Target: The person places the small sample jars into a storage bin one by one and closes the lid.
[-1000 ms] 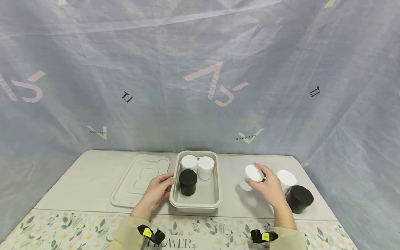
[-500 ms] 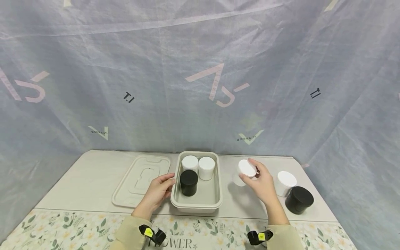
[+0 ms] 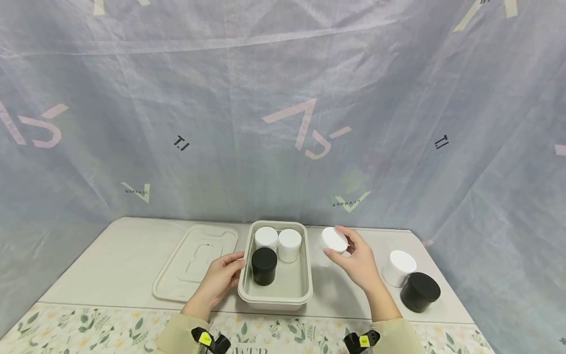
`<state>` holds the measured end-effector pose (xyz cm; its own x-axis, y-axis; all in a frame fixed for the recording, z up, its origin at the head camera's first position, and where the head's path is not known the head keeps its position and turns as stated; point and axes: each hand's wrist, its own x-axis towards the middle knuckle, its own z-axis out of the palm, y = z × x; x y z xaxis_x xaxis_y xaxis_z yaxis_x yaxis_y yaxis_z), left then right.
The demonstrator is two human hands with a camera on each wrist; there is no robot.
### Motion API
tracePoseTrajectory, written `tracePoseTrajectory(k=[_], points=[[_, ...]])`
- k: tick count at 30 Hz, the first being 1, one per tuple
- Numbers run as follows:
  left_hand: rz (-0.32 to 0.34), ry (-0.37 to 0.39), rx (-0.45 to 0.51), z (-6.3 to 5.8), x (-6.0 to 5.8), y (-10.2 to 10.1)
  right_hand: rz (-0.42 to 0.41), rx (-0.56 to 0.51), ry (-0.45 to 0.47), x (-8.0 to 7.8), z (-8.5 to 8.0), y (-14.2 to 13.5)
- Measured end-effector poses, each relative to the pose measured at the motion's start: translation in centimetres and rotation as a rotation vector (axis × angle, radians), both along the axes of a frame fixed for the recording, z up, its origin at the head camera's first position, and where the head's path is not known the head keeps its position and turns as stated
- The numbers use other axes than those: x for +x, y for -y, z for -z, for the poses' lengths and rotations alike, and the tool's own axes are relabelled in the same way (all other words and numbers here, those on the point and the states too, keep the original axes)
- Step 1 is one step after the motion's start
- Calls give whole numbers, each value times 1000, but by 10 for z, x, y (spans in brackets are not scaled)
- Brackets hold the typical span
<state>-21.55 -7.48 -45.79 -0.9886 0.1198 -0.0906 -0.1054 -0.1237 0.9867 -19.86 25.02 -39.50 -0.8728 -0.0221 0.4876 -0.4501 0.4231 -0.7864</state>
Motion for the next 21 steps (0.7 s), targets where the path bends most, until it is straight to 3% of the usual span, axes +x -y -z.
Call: tracePoseTrajectory(k=[16,21], points=[[4,-4,27,0,0,0,-118,54,-30,-5,-12,29],[11,-7,16,0,1,1,-119,97,-8,-7,-13,39]])
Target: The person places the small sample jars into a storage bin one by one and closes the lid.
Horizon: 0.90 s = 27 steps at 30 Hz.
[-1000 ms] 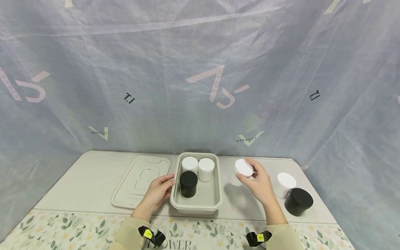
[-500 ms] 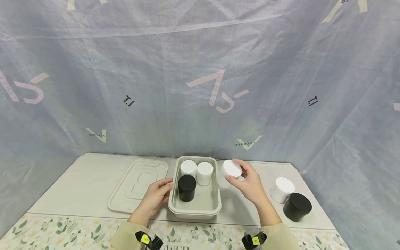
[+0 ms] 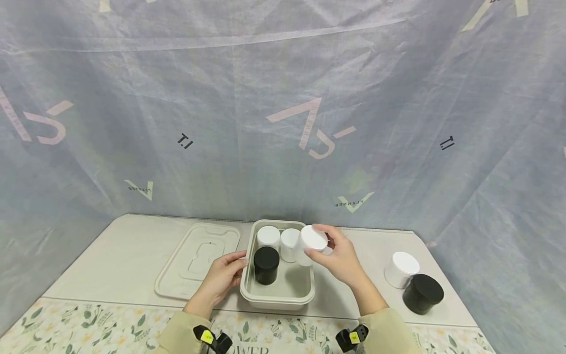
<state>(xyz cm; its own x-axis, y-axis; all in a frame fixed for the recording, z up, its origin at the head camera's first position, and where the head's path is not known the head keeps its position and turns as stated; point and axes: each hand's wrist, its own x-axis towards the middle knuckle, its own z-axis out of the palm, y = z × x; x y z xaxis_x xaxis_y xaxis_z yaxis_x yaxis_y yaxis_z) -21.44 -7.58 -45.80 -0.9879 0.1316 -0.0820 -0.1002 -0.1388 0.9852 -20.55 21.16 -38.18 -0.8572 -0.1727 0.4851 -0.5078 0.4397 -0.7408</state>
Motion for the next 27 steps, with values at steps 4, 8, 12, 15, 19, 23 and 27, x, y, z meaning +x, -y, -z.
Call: tracePoseTrajectory(k=[4,8,12,15,19,23,27], points=[[-8,5,-4,0,0,0,7,55,25,-1,0,10],[-12,9,5,0,-1,0,-6,86,36,-3,4,16],[-11,10,11,-1,-1,0,-7,115,43,-4,8,19],[-7,10,13,-3,0,0,-12,138,42,-4,11,19],[-5,10,11,-3,-1,0,-25,175,12,-6,14,18],[-9,12,13,-2,-1,0,-21,230,-31,-8,16,20],[-15,19,25,-1,-2,-2,-17,296,-64,-10,17,20]])
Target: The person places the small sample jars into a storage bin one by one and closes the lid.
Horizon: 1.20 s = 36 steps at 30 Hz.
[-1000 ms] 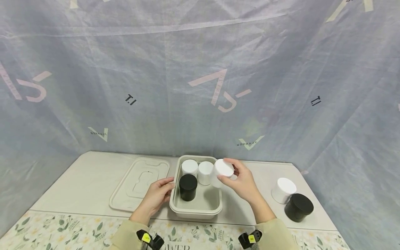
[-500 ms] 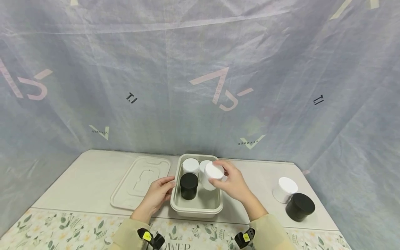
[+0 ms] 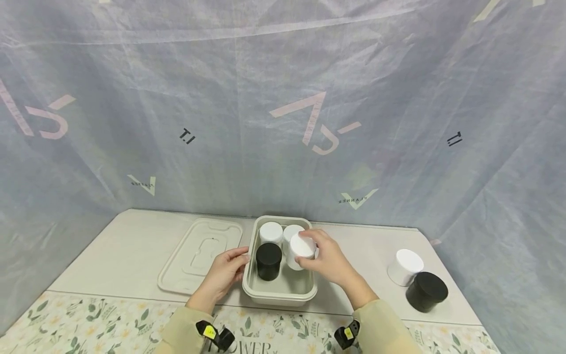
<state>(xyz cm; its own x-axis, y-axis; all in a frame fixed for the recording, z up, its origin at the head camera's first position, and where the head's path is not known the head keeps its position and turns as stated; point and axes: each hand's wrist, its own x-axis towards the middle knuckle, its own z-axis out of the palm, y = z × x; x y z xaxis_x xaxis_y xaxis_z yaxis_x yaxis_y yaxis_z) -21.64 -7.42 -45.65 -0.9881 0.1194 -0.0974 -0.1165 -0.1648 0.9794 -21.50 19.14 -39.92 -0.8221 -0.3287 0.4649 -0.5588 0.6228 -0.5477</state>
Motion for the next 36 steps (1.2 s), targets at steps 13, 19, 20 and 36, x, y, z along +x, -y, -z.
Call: tracePoseTrajectory(k=[13,19,20,36], points=[[-37,8,28,-2,-2,-7,5,175,-17,-7,3,6],[-60,2,47,-3,-1,-12,-15,271,-76,-11,9,9],[-62,1,53,-3,-1,-13,-13,287,-88,-11,10,9],[-62,8,73,-1,-5,-16,72,432,-178,-5,12,10]])
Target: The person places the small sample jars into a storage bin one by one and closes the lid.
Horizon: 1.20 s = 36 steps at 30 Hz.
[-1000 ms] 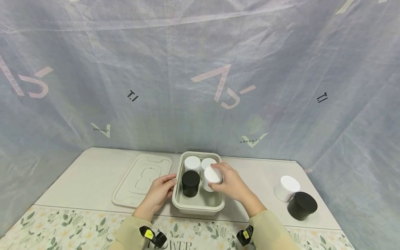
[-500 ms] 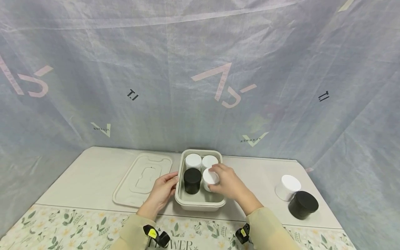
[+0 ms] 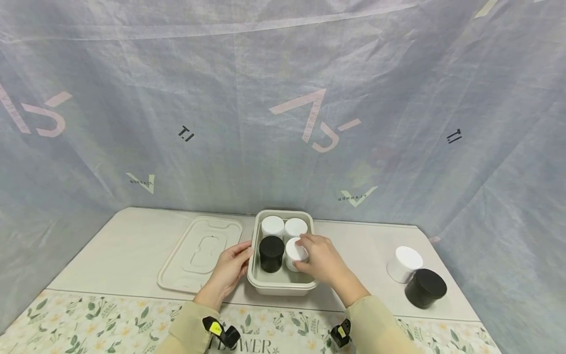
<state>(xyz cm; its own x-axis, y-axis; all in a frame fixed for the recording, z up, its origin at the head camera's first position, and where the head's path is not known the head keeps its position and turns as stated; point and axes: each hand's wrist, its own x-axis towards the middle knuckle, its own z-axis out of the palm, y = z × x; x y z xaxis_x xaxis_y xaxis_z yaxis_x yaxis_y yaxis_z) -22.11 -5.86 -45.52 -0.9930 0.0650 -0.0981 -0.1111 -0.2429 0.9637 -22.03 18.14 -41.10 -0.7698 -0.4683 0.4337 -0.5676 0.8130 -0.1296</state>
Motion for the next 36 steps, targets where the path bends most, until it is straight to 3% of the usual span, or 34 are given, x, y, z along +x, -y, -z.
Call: tracePoseTrajectory(k=[10,17,21,36], points=[[38,19,-49,-2,3,4,13,-2,6,5,-2,-2],[48,2,-31,-3,3,7,33,-153,62,8,-1,-14],[36,8,-36,-2,3,7,70,-226,68,11,2,-26],[45,12,-44,-2,4,9,254,-314,72,19,14,-79]])
